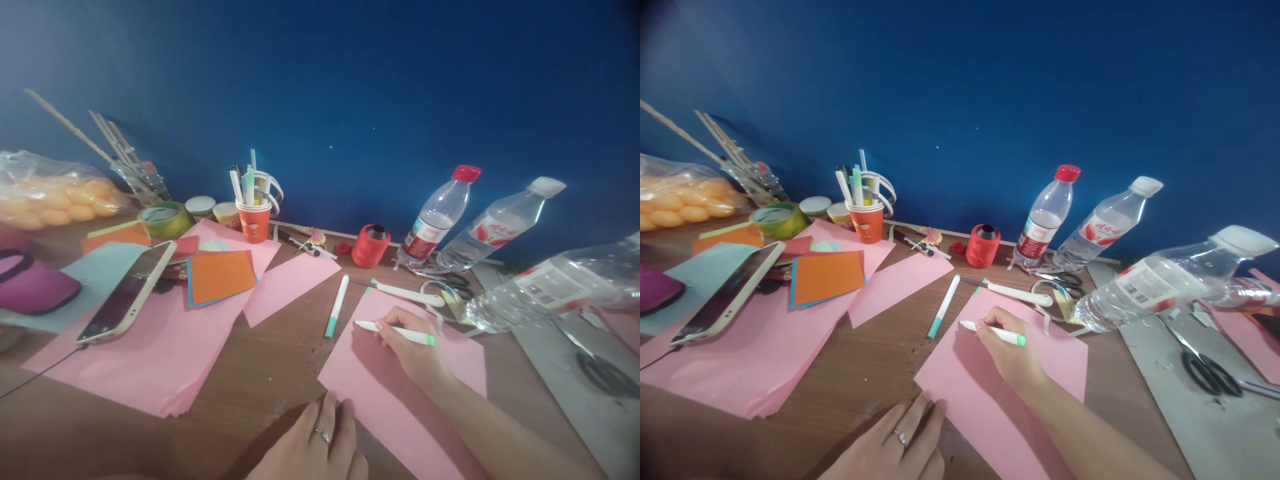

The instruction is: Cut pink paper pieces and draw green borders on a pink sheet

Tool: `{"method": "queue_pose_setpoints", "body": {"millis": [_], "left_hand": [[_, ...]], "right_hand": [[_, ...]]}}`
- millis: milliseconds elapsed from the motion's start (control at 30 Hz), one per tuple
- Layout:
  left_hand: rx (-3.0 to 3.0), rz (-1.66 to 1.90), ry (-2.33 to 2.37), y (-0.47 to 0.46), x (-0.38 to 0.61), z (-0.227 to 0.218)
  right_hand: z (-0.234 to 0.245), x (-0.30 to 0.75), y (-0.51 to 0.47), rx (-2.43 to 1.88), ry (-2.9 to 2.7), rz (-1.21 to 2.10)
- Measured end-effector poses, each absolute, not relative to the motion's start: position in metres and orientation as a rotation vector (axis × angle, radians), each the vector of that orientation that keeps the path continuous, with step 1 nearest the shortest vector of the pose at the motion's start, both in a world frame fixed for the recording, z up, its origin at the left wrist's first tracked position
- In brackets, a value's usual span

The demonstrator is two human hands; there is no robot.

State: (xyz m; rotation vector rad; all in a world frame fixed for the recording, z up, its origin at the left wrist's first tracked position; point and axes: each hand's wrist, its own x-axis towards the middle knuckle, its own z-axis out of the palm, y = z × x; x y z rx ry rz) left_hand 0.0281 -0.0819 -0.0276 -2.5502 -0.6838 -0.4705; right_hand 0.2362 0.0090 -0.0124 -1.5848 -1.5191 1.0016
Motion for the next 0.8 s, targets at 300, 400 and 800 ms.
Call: {"method": "queue_pose_setpoints", "body": {"millis": [300, 400, 800], "left_hand": [[-2.533, -0.493, -0.695, -0.080, 0.029, -0.026], [-2.530, -0.491, -0.689, -0.080, 0.029, -0.027], [-2.502, -0.546, -0.692, -0.078, 0.029, -0.026]], "right_hand": [[-0.018, 0.237, 0.014, -1.542, -1.364, 1.068], [-0.017, 0.236, 0.015, -1.528, -1.338, 1.048], [-0.011, 0.237, 0.033, -1.304, -0.692, 1.215]]}}
